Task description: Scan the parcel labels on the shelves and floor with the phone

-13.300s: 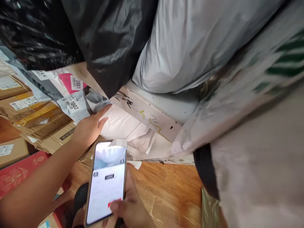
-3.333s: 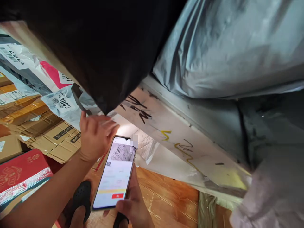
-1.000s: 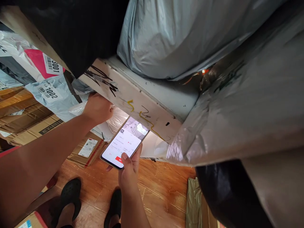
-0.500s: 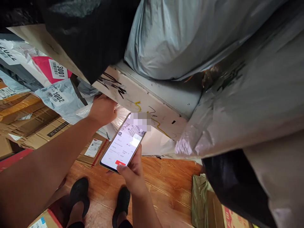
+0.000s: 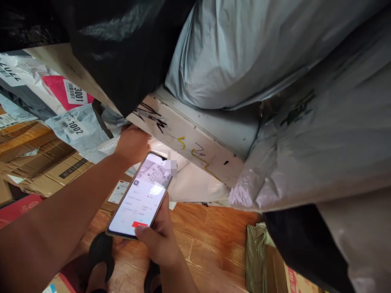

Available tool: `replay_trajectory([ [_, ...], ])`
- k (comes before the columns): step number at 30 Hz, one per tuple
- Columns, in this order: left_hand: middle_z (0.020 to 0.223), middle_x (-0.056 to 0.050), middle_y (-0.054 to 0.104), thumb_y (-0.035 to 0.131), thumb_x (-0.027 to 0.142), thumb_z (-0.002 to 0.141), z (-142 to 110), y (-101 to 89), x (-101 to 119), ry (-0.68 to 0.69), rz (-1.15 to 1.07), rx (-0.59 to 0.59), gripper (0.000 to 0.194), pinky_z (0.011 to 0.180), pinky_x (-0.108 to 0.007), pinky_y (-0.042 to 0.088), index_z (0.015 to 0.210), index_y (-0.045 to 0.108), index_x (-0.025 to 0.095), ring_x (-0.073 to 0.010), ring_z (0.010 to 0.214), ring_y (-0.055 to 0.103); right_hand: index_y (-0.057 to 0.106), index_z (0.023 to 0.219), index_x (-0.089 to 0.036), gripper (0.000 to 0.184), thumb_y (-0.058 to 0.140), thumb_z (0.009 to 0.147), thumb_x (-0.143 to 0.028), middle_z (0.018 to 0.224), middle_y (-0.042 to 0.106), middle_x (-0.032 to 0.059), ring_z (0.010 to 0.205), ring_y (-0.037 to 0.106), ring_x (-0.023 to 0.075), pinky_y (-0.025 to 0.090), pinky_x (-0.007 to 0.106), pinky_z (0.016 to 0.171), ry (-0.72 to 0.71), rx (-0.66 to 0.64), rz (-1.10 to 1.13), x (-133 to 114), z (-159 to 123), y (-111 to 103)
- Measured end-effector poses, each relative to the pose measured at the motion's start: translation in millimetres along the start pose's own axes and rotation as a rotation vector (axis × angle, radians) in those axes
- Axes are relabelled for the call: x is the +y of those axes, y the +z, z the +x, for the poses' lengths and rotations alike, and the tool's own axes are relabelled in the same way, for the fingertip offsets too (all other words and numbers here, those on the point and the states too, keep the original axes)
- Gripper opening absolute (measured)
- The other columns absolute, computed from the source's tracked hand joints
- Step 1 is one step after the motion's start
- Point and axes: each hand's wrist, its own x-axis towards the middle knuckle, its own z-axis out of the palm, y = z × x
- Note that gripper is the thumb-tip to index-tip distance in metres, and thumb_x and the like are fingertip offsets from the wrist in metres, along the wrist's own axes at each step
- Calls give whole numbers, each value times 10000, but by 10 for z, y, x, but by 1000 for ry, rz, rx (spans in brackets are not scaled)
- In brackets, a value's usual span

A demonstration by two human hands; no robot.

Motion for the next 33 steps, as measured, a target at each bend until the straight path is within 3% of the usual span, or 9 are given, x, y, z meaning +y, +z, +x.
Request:
replay_trajectory([
  [4, 736, -119, 675, 503, 71, 645, 18, 3, -17, -4, -9, -27, 371, 839, -498, 446, 956, 680, 167, -329, 961, 578, 200, 1363, -308, 782, 643, 734, -169, 948, 717, -3, 688, 719, 215, 610, 389, 560, 111, -40, 76, 58, -95, 176],
  [9, 784, -103, 688, 514, 115, 673, 21, 0, -27, 0, 4, -38, 359, 848, -476, 449, 986, 664, 207, -312, 981, 571, 185, 1384, -313, 835, 686, 720, -238, 877, 715, -10, 763, 722, 265, 602, 437, 590, 177, -75, 172, 45, -174, 367],
  [18, 774, -102, 679, 545, 92, 649, 25, -7, -11, -35, 10, -70, 361, 866, -474, 440, 967, 673, 206, -313, 988, 576, 223, 1324, -299, 722, 625, 739, -166, 806, 718, -32, 716, 726, 232, 602, 418, 608, 135, -77, 132, 6, -137, 274],
  [26, 827, -125, 701, 505, 105, 688, -13, -19, -33, 44, 34, -56, 354, 890, -512, 449, 1002, 657, 166, -324, 1003, 573, 158, 1376, -293, 841, 664, 711, -199, 882, 715, 10, 719, 717, 244, 604, 416, 559, 126, -77, 220, 151, -164, 287],
  [28, 917, -122, 703, 466, 89, 753, -165, 22, -83, 152, 55, 10, 350, 974, -518, 411, 1051, 632, 166, -301, 1054, 567, 158, 1389, -310, 903, 716, 682, -243, 928, 713, 21, 744, 712, 246, 601, 387, 531, 117, -61, 269, 186, -179, 256],
  [30, 1124, -121, 657, 443, 123, 835, -400, 97, -148, 209, 55, 170, 355, 1094, -577, 276, 1153, 575, 208, -289, 1179, 513, 182, 1400, -316, 926, 749, 668, -283, 967, 711, 33, 756, 708, 243, 595, 352, 511, 101, -39, 268, 216, -190, 196],
  [31, 1239, -124, 594, 488, 186, 850, -529, 145, -176, 145, 32, 279, 365, 1119, -633, 178, 1208, 530, 244, -306, 1265, 442, 197, 1405, -314, 922, 754, 671, -292, 960, 713, 34, 737, 708, 238, 590, 336, 499, 96, -29, 254, 228, -193, 159],
  [33, 1373, -180, 430, 691, 372, 733, -751, 249, -200, -180, -108, 496, 619, 1122, -666, 103, 1281, 441, 228, -367, 1356, 294, 222, 1413, -305, 913, 759, 675, -282, 902, 722, 25, 667, 704, 224, 578, 309, 474, 102, -21, 234, 250, -197, 81],
])
